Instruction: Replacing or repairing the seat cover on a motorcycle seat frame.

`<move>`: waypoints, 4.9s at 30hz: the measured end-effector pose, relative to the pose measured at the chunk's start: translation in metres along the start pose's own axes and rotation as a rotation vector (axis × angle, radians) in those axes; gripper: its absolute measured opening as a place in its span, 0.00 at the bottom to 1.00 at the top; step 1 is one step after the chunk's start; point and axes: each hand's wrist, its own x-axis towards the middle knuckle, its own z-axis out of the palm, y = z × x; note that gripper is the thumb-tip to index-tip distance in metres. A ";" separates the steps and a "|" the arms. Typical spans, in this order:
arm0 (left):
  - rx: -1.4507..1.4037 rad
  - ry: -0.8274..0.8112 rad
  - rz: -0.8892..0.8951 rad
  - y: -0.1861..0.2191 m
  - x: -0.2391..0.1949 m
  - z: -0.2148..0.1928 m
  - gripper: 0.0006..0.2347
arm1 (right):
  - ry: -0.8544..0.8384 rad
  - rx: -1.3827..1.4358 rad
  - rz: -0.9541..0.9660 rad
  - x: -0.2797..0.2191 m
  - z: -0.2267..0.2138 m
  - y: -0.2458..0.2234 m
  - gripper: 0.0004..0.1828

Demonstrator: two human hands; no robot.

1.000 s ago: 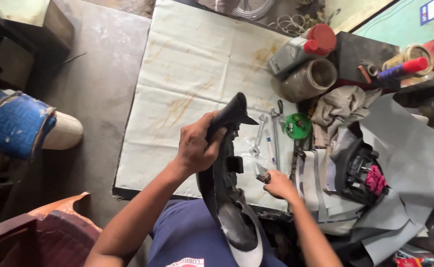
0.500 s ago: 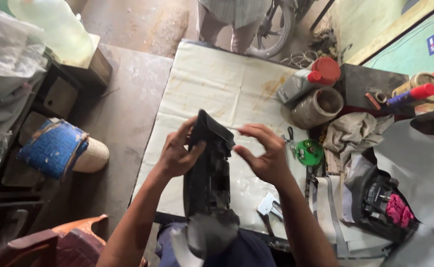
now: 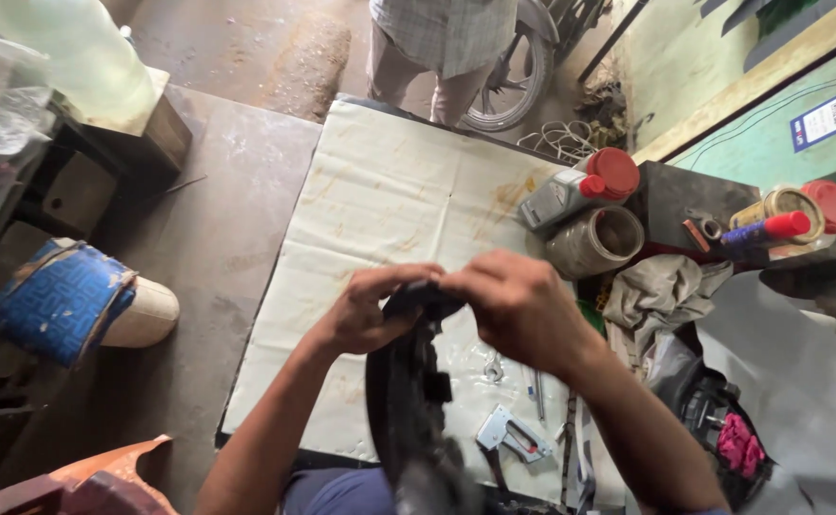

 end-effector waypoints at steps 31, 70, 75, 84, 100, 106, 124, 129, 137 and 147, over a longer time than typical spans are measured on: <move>0.006 0.268 0.109 0.016 0.001 0.003 0.11 | 0.006 -0.223 -0.266 0.023 0.030 0.030 0.06; 0.202 -0.078 -0.073 0.034 0.024 -0.013 0.24 | 0.277 -0.252 -0.095 -0.019 0.068 0.033 0.21; 0.205 -0.060 -0.113 0.030 0.021 -0.012 0.22 | 0.223 -0.002 -0.020 -0.012 0.061 0.032 0.15; 0.302 -0.044 -0.010 0.026 0.022 -0.002 0.21 | -0.092 -0.270 -0.299 -0.012 0.045 0.024 0.11; 0.174 -0.266 -0.366 0.040 0.046 -0.022 0.19 | -0.075 -0.768 -0.084 -0.015 0.092 -0.011 0.09; 0.188 -0.222 -0.309 0.038 0.047 -0.021 0.17 | 0.048 -0.898 0.133 -0.035 0.129 -0.020 0.17; 0.447 -0.567 -0.308 0.062 0.067 -0.012 0.24 | -0.331 -0.360 1.260 -0.402 0.298 0.039 0.64; 0.542 -0.703 -0.415 0.077 0.080 -0.008 0.24 | -0.528 0.382 1.727 -0.368 0.261 0.065 0.31; 0.560 -0.732 -0.381 0.073 0.081 -0.003 0.26 | 0.239 0.923 0.714 -0.224 0.120 0.057 0.32; 0.519 -0.685 -0.310 0.069 0.076 -0.008 0.27 | 0.006 -0.070 0.324 -0.089 0.046 0.000 0.20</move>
